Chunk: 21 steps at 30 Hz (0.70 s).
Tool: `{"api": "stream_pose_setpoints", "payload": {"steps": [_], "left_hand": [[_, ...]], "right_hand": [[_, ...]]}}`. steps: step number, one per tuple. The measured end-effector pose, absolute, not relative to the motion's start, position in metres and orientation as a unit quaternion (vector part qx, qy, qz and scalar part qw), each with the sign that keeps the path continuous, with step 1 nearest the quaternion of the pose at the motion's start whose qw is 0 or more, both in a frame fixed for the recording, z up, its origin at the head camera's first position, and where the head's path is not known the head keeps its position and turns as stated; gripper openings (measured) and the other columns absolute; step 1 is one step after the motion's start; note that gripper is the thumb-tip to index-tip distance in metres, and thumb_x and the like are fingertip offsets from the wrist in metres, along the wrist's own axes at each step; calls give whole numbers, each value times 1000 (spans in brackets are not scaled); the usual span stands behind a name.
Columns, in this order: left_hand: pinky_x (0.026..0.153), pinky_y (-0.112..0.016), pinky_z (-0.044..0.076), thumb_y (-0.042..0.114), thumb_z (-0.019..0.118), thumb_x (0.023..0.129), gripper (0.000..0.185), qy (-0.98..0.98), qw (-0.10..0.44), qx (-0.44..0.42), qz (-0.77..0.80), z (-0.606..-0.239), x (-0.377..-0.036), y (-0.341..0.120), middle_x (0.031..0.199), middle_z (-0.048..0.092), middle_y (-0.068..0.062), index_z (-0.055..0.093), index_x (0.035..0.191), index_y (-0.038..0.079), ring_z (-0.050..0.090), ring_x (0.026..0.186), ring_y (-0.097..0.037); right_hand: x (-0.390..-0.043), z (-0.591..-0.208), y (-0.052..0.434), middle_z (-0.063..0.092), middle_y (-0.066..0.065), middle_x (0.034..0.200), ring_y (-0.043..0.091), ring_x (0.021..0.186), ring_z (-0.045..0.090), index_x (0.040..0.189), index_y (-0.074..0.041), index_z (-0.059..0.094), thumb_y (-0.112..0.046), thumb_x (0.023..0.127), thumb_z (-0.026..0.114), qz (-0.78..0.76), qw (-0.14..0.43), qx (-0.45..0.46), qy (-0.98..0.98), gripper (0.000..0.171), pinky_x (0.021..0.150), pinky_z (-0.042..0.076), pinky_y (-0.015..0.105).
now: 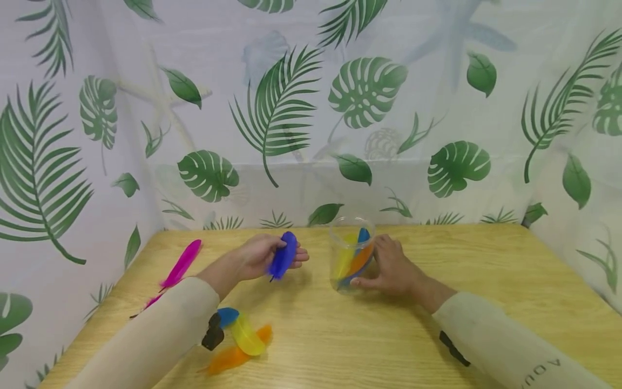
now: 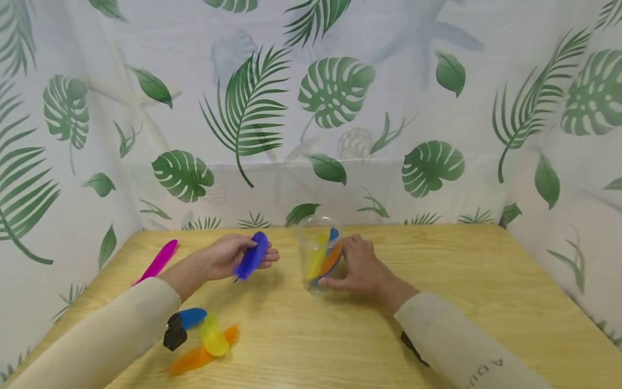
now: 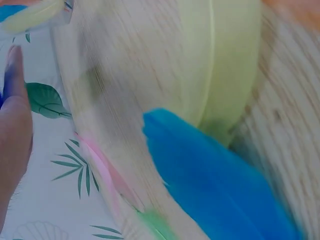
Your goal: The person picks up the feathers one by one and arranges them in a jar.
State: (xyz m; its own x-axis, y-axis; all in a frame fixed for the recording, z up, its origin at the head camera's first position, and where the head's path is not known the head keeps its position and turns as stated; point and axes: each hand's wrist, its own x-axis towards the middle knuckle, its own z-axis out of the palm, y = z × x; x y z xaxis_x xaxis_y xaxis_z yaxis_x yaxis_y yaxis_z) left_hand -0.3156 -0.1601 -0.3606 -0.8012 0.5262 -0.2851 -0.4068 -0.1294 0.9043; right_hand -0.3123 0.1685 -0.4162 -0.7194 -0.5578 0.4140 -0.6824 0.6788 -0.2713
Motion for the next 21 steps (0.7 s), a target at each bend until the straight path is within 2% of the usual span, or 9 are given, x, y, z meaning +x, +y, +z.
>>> {"api": "stream_pose_setpoints", "payload": {"steps": [5, 8, 12, 21], "left_hand": [[106, -44, 45, 10, 22, 108, 46, 555, 269, 54, 785, -353, -317, -152, 150, 39, -33, 31, 149, -11, 44, 138, -40], [106, -43, 45, 10, 23, 109, 47, 541, 250, 48, 801, -348, -318, -147, 152, 38, -31, 28, 151, -10, 41, 139, -40], [106, -43, 44, 10, 23, 109, 47, 538, 227, 47, 810, -341, -317, -141, 153, 39, -29, 26, 151, -10, 42, 140, -40], [103, -39, 48, 12, 28, 109, 44, 530, 178, 64, 827, -310, -319, -114, 146, 48, -28, 39, 144, -13, 47, 136, -40]], "right_hand": [[-312, -416, 169, 59, 12, 127, 31, 119, 46, 134, -5, 51, -53, 76, 79, 202, 154, 346, -903, 80, 95, 35, 48], [-311, -414, 169, 59, 12, 126, 31, 119, 46, 133, -5, 52, -53, 77, 79, 200, 156, 349, -902, 79, 96, 35, 49], [-310, -412, 167, 59, 10, 125, 30, 119, 45, 133, -5, 51, -52, 77, 79, 200, 156, 353, -900, 78, 96, 35, 49], [-310, -415, 168, 60, 10, 123, 30, 118, 46, 133, -5, 51, -56, 78, 77, 192, 170, 363, -896, 79, 94, 35, 48]]}}
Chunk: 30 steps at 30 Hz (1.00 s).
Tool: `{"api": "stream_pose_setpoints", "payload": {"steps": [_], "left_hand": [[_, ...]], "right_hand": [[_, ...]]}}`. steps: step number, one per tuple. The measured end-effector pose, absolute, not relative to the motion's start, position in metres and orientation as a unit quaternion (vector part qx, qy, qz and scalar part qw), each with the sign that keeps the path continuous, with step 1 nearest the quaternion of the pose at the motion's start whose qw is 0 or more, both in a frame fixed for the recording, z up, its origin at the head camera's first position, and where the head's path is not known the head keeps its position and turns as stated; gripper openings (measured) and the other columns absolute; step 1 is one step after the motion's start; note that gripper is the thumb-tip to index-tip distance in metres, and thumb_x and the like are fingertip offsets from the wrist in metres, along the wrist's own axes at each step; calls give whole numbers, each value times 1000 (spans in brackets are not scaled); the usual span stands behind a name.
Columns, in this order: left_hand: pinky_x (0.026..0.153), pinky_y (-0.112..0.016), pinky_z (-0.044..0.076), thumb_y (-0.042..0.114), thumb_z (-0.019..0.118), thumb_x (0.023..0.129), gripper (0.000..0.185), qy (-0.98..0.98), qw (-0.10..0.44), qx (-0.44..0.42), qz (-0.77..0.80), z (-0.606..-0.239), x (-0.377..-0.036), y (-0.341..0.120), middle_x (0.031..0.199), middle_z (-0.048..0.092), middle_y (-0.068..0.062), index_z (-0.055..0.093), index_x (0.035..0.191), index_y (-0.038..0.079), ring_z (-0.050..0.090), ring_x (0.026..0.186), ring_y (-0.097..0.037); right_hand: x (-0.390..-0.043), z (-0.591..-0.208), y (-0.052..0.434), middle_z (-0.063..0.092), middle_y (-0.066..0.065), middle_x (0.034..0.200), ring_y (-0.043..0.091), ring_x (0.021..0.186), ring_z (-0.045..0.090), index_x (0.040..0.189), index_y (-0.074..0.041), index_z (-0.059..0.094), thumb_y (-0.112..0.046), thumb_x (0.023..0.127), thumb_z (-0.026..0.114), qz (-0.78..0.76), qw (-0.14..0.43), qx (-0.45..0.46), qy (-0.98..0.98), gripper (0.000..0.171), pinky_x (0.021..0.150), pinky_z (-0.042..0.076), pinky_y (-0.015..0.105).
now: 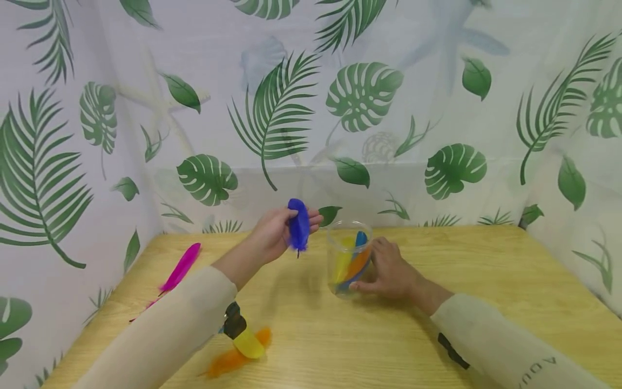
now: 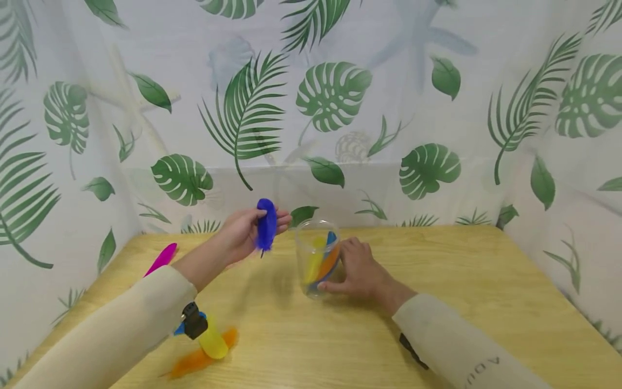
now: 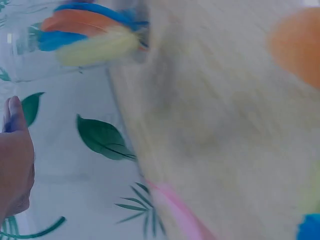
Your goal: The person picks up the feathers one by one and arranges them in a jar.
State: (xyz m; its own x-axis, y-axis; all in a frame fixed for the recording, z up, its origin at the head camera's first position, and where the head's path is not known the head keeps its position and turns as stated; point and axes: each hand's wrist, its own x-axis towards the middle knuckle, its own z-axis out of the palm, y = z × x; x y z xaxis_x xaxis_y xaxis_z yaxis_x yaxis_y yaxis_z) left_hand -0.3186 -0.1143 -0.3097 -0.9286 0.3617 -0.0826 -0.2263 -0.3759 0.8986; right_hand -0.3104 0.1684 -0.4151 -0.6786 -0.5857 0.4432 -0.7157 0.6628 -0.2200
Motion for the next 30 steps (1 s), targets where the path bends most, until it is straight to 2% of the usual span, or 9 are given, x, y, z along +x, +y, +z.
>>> {"api": "stream_pose_setpoints", "payload": {"steps": [6, 14, 20, 25, 30], "left_hand": [[107, -41, 46, 8, 29, 108, 44, 492, 132, 74, 857, -284, -324, -95, 147, 46, -29, 32, 148, -10, 50, 135, -38], [108, -41, 45, 4, 30, 106, 42, 486, 109, 72, 864, -271, -333, -79, 144, 51, -28, 39, 145, -11, 55, 131, -35], [108, -43, 45, -1, 32, 105, 40, 490, 109, 76, 862, -276, -339, -68, 143, 51, -28, 44, 141, -12, 56, 130, -35], [109, -44, 44, -4, 33, 103, 40, 511, 109, 91, 847, -280, -337, -60, 140, 55, -28, 42, 142, -12, 56, 129, -37], [107, -43, 46, -5, 36, 103, 41, 537, 116, 123, 826, -281, -333, -55, 138, 55, -29, 39, 143, -12, 56, 128, -39]], "right_hand": [[-312, -418, 169, 59, 11, 124, 30, 117, 47, 134, -4, 51, -62, 79, 72, 178, 184, 368, -894, 82, 92, 36, 45], [-312, -422, 171, 61, 10, 124, 31, 118, 47, 132, -6, 53, -67, 80, 70, 190, 186, 372, -889, 81, 97, 37, 51], [-312, -423, 171, 60, 8, 124, 29, 117, 47, 132, -9, 53, -64, 80, 72, 190, 184, 379, -887, 78, 97, 36, 50], [-311, -420, 167, 59, 4, 127, 25, 120, 46, 136, -11, 52, -61, 80, 74, 190, 163, 381, -890, 78, 98, 36, 48], [-309, -418, 166, 59, 5, 130, 26, 121, 46, 138, -9, 51, -59, 79, 75, 194, 151, 369, -896, 82, 99, 36, 49]]}}
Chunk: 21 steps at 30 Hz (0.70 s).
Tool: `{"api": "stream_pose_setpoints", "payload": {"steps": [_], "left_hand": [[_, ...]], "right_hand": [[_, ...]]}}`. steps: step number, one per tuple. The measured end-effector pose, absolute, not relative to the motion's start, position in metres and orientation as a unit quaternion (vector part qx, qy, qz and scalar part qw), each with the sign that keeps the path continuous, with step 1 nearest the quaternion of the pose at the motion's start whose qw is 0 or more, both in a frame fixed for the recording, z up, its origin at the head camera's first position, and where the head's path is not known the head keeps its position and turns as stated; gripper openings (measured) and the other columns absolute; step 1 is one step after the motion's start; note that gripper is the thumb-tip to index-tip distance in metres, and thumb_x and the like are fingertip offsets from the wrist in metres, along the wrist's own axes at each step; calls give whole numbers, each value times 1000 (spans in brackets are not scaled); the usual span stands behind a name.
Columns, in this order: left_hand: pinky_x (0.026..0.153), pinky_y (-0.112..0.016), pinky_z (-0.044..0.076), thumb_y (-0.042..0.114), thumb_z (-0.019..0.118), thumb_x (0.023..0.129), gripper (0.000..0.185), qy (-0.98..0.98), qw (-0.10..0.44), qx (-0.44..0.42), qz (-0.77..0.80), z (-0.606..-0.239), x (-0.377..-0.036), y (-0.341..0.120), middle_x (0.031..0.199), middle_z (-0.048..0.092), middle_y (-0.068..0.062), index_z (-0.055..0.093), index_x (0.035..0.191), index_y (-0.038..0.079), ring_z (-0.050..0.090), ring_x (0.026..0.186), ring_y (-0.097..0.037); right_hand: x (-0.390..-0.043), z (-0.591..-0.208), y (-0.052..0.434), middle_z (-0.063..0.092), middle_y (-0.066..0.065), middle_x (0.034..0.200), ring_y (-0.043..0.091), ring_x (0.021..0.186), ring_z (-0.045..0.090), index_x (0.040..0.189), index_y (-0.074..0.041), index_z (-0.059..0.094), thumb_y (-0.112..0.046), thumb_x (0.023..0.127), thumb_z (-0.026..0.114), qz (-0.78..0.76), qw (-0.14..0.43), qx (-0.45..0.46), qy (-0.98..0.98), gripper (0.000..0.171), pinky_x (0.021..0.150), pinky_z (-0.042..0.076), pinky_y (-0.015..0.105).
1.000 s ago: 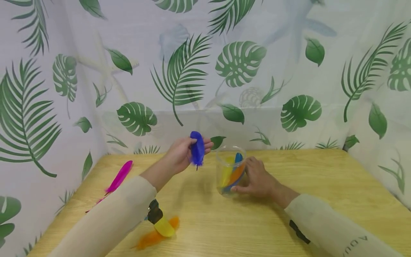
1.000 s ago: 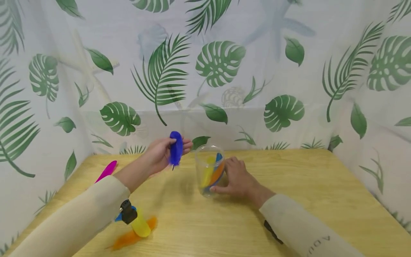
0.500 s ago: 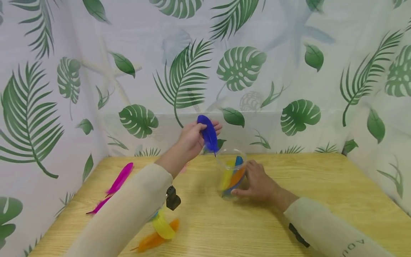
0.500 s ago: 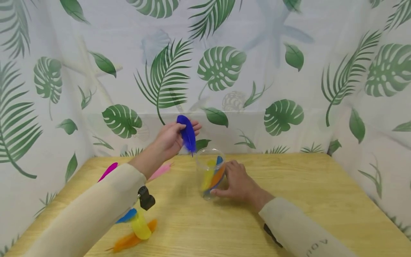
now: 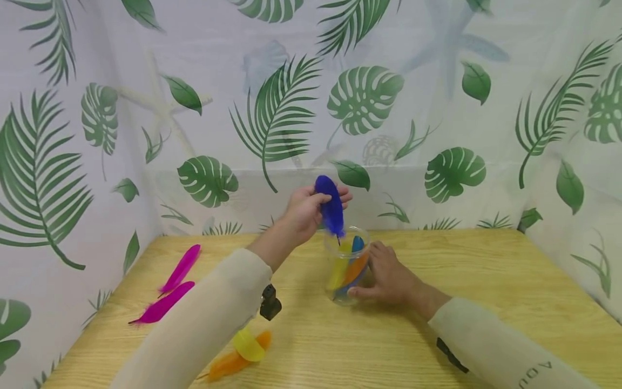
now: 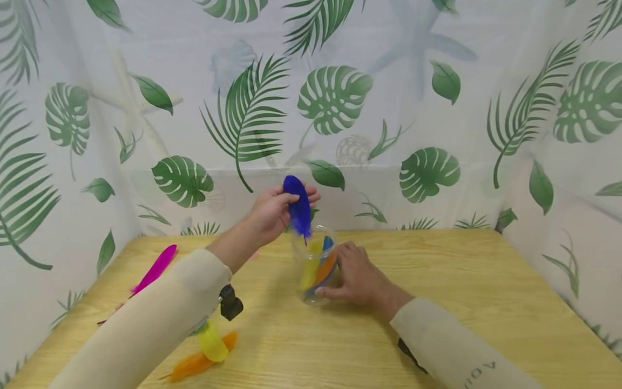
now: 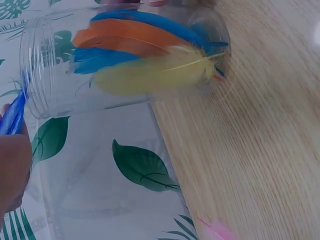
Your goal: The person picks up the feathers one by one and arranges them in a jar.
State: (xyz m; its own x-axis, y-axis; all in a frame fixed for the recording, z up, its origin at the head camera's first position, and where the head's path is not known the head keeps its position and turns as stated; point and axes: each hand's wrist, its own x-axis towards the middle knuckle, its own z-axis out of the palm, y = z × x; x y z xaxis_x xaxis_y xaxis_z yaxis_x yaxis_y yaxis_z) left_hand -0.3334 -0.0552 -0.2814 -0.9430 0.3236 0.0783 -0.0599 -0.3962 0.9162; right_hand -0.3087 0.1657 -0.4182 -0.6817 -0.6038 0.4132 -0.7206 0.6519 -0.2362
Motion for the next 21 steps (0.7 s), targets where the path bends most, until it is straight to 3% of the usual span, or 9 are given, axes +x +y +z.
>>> {"api": "stream_pose_setpoints", "payload": {"steps": [6, 13, 21], "left_hand": [[107, -43, 46, -10, 40, 101, 40, 565, 139, 155, 799, -284, -330, -57, 140, 53, -29, 44, 140, -11, 54, 131, -38], [109, -43, 44, -12, 40, 99, 41, 568, 151, 180, 789, -286, -326, -66, 143, 50, -30, 43, 140, -11, 51, 133, -39], [108, -42, 44, -9, 42, 99, 44, 571, 151, 173, 788, -285, -323, -99, 146, 43, -34, 38, 143, -13, 48, 134, -41]], "right_hand": [[-308, -418, 164, 59, 7, 131, 27, 122, 46, 137, -8, 51, -59, 78, 75, 195, 145, 369, -897, 82, 99, 36, 51], [-309, -417, 163, 55, 10, 140, 29, 127, 45, 148, -4, 41, -62, 79, 74, 196, 141, 363, -900, 96, 104, 36, 54], [-307, -415, 164, 56, 10, 138, 29, 125, 46, 146, -4, 43, -60, 78, 75, 189, 138, 362, -902, 94, 103, 37, 54]]}}
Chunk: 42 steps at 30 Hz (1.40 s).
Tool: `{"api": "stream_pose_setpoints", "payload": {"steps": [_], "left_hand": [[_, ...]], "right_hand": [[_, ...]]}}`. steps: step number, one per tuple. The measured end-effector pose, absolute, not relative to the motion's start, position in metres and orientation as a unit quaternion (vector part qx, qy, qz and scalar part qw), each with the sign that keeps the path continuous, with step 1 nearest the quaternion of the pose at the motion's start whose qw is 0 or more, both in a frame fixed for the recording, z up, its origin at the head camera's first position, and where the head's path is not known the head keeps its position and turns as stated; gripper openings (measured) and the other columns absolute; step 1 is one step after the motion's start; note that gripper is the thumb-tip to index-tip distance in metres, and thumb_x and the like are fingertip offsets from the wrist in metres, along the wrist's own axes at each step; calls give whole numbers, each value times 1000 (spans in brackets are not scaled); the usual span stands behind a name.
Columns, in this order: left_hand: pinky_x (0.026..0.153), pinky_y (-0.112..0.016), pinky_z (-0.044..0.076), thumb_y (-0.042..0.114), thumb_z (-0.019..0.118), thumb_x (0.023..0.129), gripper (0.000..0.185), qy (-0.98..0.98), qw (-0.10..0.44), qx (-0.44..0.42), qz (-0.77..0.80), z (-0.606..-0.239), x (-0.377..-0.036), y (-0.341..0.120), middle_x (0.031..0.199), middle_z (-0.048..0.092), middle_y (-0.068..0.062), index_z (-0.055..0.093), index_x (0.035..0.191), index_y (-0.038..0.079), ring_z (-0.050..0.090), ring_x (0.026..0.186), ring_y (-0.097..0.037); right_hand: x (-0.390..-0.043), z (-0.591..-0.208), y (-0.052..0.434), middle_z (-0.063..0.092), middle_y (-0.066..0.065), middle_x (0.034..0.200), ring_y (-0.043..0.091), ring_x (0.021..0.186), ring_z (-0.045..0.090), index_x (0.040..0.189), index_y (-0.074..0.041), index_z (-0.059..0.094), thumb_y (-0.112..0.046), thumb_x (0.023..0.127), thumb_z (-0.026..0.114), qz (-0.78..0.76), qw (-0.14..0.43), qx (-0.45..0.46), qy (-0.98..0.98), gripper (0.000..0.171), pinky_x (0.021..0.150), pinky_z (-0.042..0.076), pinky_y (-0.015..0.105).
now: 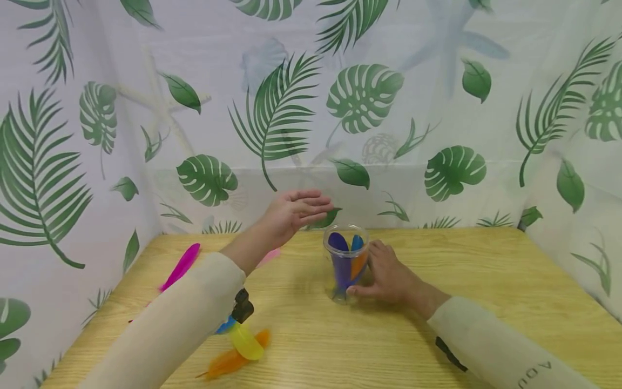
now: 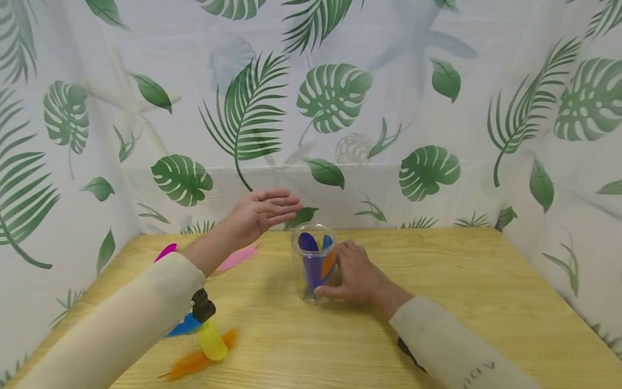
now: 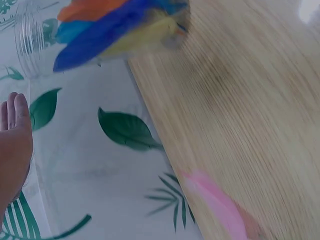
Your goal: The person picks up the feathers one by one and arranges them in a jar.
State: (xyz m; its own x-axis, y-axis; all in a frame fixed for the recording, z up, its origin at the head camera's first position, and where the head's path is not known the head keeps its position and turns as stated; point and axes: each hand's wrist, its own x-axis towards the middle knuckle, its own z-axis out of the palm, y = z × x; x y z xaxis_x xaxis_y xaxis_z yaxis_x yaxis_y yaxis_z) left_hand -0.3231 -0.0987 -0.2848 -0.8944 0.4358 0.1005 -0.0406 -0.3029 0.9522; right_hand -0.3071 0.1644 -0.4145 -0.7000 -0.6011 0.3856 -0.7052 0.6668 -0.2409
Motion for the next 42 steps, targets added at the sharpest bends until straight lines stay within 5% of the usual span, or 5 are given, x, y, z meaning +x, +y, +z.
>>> {"api": "stream_pose_setpoints", "payload": {"steps": [23, 42], "left_hand": [[111, -43, 40, 7, 40, 105, 52, 610, 187, 92, 764, -329, -330, -179, 154, 36, -28, 25, 153, -8, 41, 141, -39], [118, -45, 31, 16, 28, 109, 53, 640, 160, 2, 752, -353, -335, -218, 158, 27, -30, 18, 154, -11, 34, 145, -41]], "right_hand": [[-306, -416, 168, 57, 9, 133, 28, 123, 46, 144, -4, 45, -60, 78, 75, 181, 140, 361, -904, 91, 103, 36, 53], [-306, -414, 165, 55, 14, 138, 32, 129, 50, 145, -1, 42, -66, 80, 70, 160, 156, 361, -906, 96, 111, 34, 53]]}}
